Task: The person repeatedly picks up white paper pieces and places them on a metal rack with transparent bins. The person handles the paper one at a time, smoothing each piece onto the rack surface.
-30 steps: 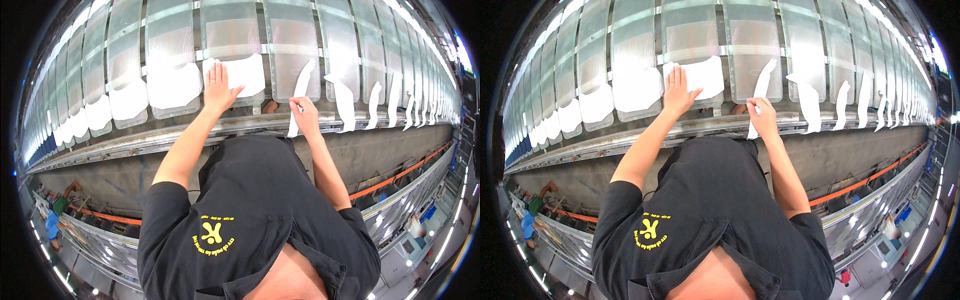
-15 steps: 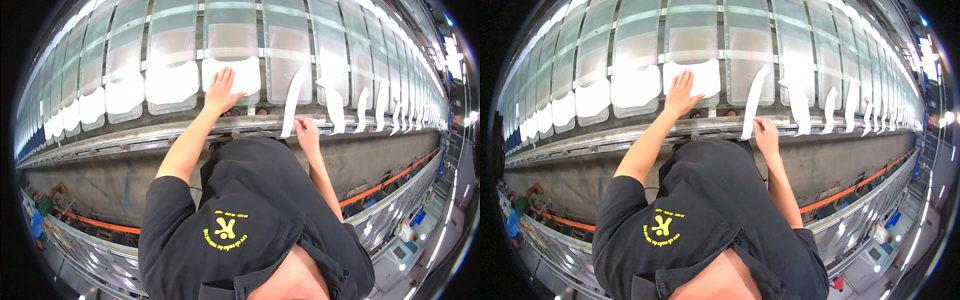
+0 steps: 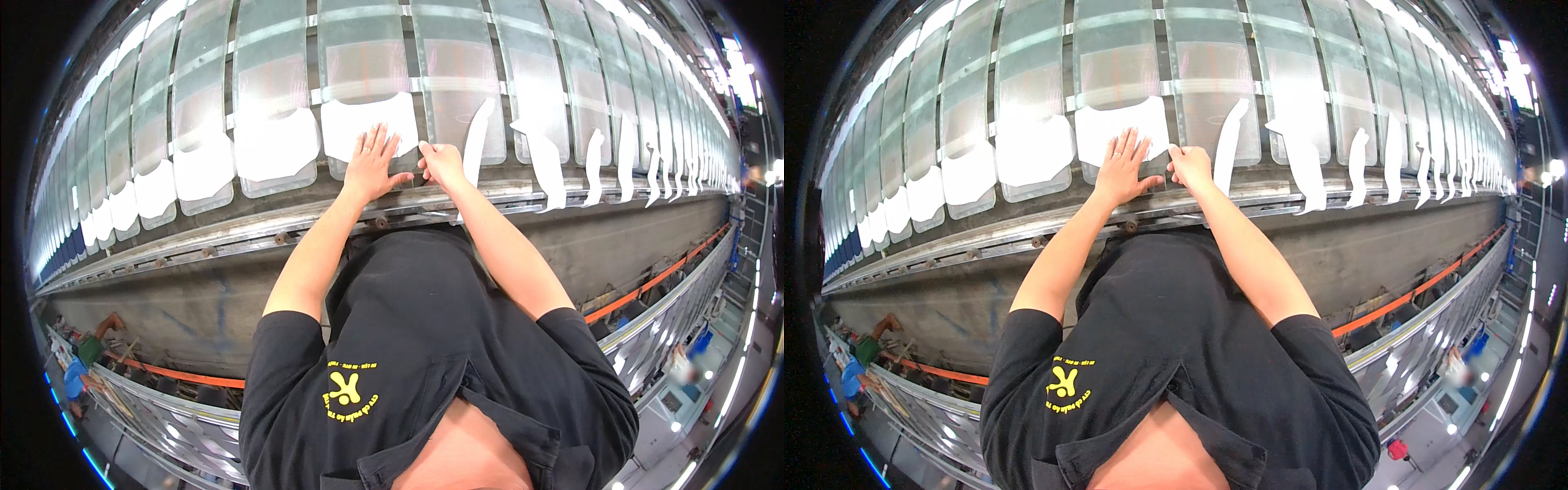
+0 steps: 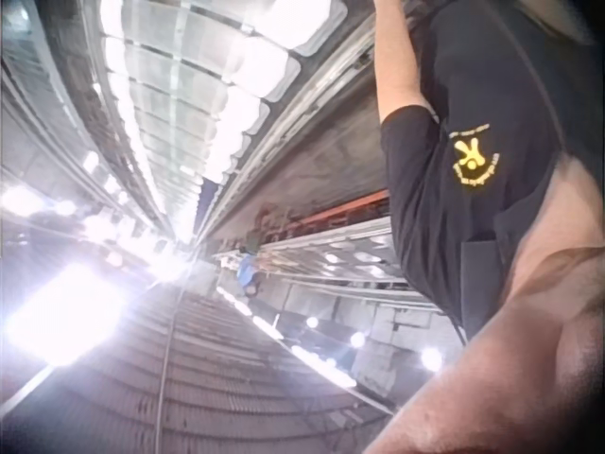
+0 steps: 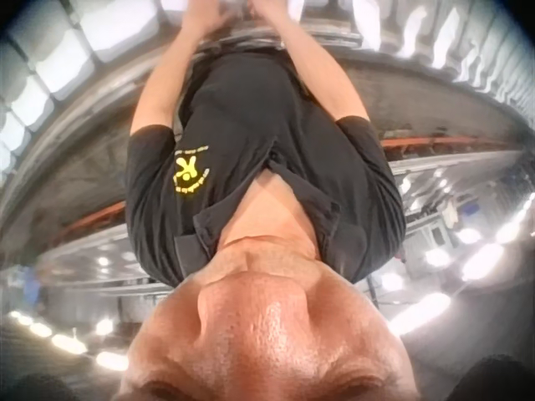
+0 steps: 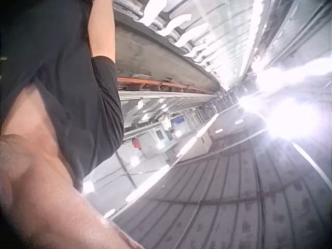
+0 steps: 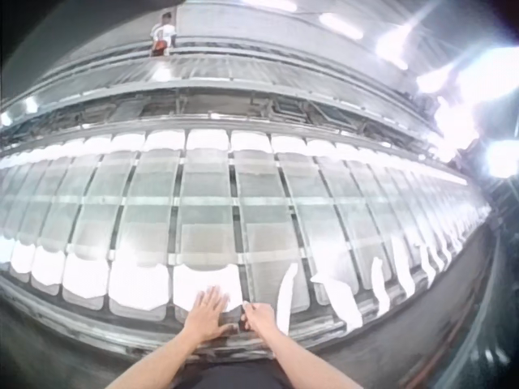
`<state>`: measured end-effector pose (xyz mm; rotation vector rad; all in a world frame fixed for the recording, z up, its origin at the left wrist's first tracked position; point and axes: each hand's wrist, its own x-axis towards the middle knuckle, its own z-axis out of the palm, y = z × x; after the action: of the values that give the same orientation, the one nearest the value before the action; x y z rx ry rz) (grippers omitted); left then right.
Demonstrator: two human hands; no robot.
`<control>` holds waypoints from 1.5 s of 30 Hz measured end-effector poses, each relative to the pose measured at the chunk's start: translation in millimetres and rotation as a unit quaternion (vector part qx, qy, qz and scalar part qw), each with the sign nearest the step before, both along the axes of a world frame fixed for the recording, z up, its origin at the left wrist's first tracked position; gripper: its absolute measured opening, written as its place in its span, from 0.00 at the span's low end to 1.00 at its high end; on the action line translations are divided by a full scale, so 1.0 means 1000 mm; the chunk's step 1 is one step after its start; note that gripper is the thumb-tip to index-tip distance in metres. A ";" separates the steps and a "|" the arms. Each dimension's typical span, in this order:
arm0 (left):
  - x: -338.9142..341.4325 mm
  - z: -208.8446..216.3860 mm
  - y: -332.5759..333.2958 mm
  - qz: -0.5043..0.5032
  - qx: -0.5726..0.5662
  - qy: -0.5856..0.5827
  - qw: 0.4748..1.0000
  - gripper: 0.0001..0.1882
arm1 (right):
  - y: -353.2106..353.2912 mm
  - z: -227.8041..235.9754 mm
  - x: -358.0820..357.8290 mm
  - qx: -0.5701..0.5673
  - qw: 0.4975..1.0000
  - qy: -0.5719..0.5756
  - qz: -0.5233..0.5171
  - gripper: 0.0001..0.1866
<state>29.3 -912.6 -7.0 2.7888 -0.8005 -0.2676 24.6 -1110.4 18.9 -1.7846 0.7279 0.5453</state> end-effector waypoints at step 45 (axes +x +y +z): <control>-0.005 -0.020 0.032 0.177 -0.108 -0.039 0.977 0.42 | -0.100 -0.002 -0.113 -0.393 0.877 -0.261 0.087 0.14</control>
<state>24.4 -881.1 -26.9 2.6816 -0.3106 -0.0076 -88.0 -1210.7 16.8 -2.6224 0.4186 -0.1865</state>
